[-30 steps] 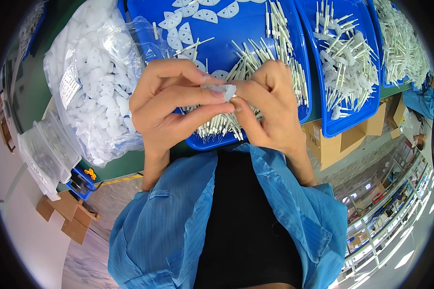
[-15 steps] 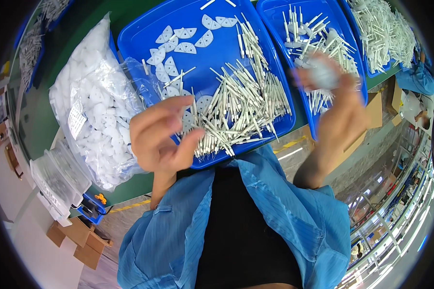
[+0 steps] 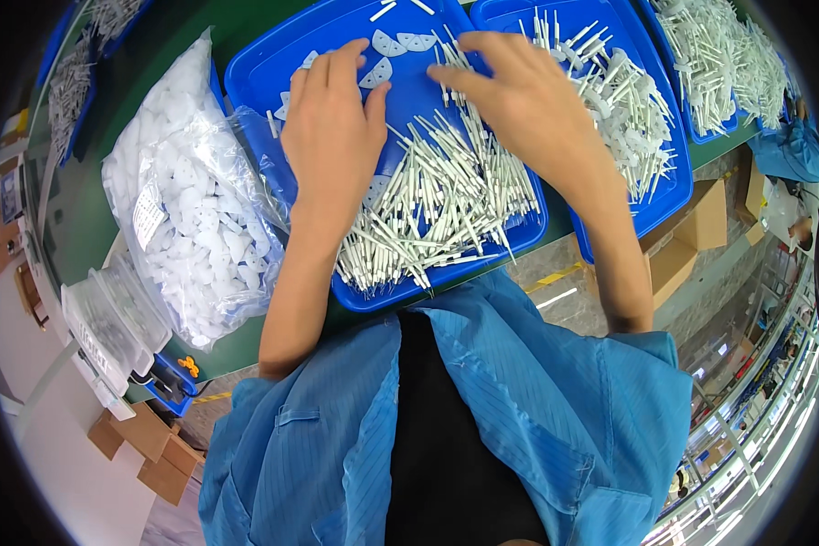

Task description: The person repeatedly picks up small white plastic components from blue trays and inserts thin white rods into them. The person handles the parts one at a time, aligning the rod with the component's opening and pushing it in until it is seated. The assembled units are placed back into the tray.

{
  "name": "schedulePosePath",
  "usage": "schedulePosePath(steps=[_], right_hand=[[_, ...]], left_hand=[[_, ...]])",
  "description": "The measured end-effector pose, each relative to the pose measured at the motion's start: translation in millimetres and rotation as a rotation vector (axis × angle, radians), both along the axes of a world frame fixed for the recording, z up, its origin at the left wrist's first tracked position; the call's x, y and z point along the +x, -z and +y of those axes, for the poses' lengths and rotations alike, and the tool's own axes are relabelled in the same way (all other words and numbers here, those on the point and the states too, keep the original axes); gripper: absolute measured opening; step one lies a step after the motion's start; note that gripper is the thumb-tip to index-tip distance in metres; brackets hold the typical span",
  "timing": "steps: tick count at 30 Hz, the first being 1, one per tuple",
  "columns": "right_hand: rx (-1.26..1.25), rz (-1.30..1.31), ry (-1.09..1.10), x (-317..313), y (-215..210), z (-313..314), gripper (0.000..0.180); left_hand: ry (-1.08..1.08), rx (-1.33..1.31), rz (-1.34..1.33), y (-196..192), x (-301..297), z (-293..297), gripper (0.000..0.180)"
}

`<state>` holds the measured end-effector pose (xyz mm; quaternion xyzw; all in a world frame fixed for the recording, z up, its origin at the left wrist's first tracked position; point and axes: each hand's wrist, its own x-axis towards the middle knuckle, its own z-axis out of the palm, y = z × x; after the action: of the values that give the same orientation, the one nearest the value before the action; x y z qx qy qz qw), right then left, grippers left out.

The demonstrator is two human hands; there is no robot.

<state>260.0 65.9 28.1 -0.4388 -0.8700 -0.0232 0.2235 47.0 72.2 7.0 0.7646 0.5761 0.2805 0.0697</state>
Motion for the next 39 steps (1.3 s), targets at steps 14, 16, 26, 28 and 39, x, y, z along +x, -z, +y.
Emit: schedulePosePath(steps=[14,16,26,28,39], right_hand=[[-0.141,0.279,-0.111,-38,-15,-20,0.016],[-0.472,0.501,0.047,-55,-26,-44,0.018],[-0.545,0.853,0.141,-110,-11,-72,0.016],[-0.596,0.939,0.183,-112,-14,-72,0.016],[-0.959,1.157,0.159,-102,-9,-68,0.019]], left_hand=[[0.06,-0.335,-1.044,-16,-43,-47,0.024],[0.047,-0.371,-1.159,-14,-43,-53,0.027],[0.091,-0.262,-1.211,-1,-41,-63,0.025],[0.123,-0.122,-1.101,2,-40,-61,0.026],[0.117,-0.333,-1.454,-17,-33,-64,0.028]])
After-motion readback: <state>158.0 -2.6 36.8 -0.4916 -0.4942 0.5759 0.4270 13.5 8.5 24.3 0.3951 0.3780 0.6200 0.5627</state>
